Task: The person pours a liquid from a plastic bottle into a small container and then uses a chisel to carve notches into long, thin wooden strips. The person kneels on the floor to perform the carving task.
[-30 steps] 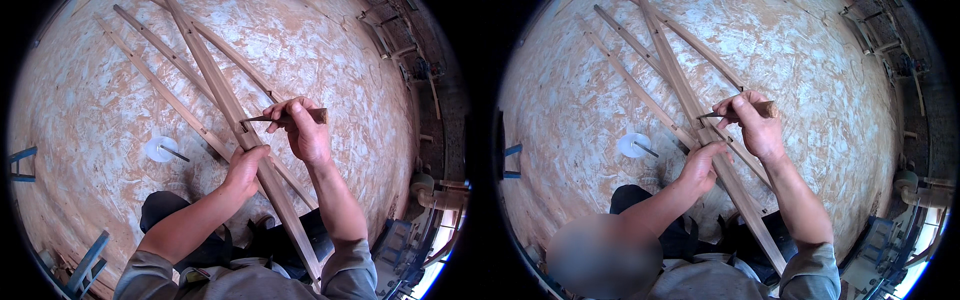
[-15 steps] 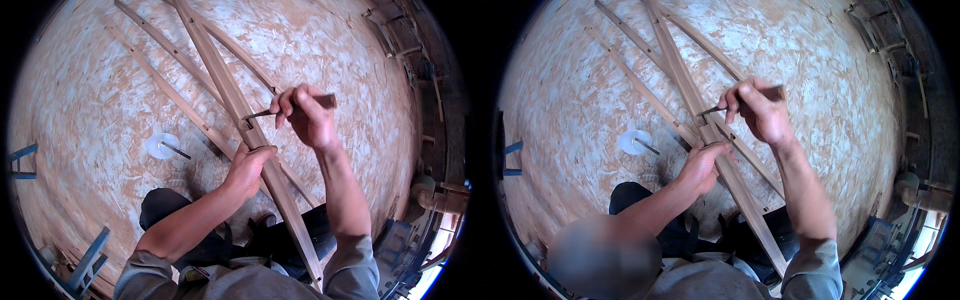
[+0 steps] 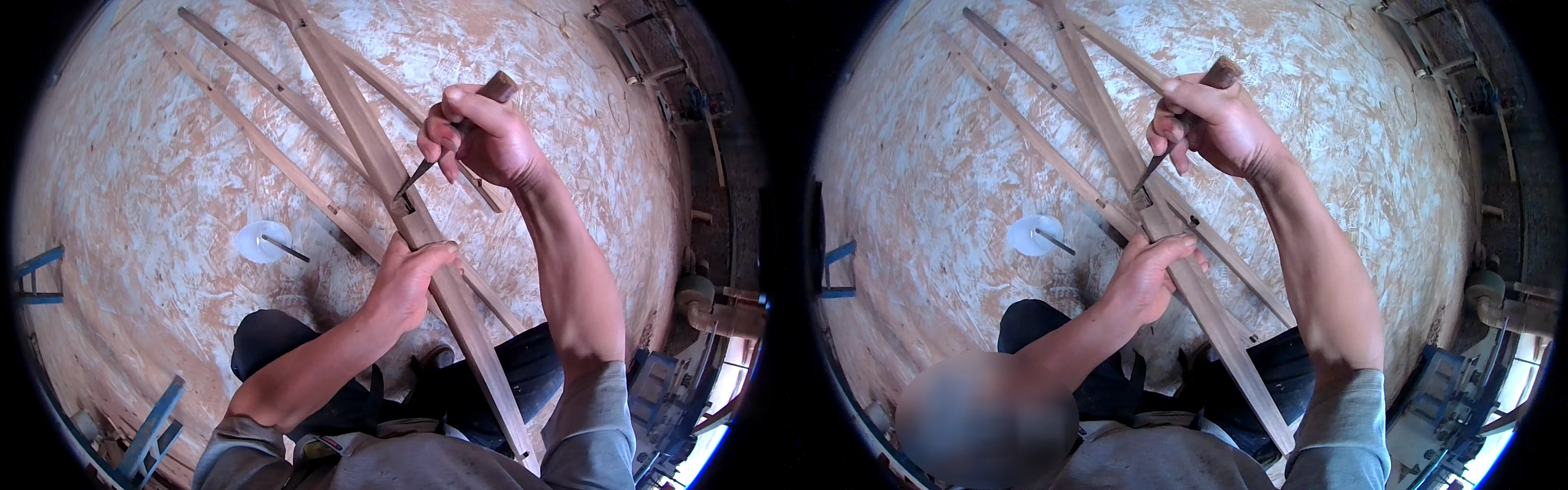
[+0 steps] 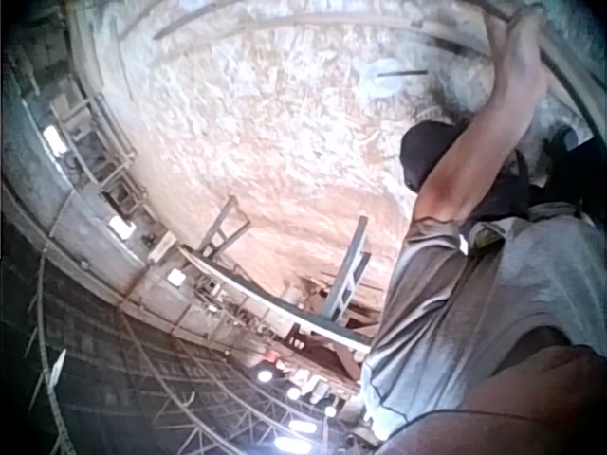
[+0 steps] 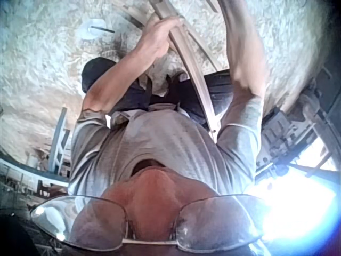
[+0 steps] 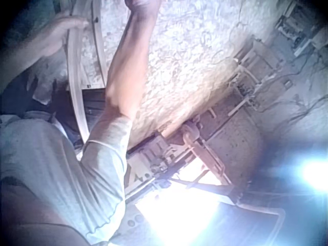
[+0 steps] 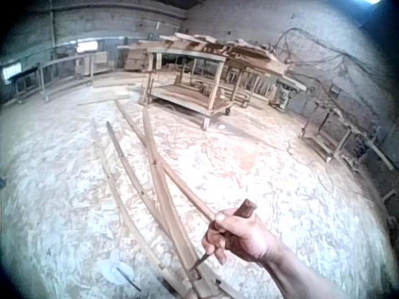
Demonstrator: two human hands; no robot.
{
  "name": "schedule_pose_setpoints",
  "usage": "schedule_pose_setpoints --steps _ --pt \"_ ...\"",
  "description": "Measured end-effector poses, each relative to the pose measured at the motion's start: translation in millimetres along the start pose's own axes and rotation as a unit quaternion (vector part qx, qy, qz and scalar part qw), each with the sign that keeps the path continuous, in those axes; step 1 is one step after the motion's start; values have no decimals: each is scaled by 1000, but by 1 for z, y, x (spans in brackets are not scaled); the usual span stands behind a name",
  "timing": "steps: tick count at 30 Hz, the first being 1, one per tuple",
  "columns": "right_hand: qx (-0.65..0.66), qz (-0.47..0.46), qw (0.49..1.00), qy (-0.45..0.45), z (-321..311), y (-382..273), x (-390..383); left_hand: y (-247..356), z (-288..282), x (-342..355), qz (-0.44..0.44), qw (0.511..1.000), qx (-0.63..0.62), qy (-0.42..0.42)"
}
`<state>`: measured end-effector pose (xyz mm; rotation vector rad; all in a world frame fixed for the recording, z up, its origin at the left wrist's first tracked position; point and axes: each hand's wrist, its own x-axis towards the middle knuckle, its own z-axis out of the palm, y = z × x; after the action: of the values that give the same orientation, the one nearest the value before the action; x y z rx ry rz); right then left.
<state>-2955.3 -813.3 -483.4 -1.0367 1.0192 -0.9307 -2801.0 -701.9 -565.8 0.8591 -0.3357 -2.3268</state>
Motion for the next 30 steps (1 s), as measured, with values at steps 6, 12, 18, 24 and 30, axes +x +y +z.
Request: schedule_pose_setpoints --steps 6,12,18,24,30 --pt "3 53 999 -12 8 0 18 -7 5 -2 -2 1000 -20 -10" --pt "6 17 998 63 -3 0 0 -12 8 2 29 1000 3 -4" --pt "119 -144 960 207 29 12 -63 -1 18 -7 84 996 26 28" --pt "35 -149 956 249 45 13 -83 0 22 -5 110 993 44 0" --pt "70 -104 945 303 58 7 -81 2 24 -8 108 993 53 -3"
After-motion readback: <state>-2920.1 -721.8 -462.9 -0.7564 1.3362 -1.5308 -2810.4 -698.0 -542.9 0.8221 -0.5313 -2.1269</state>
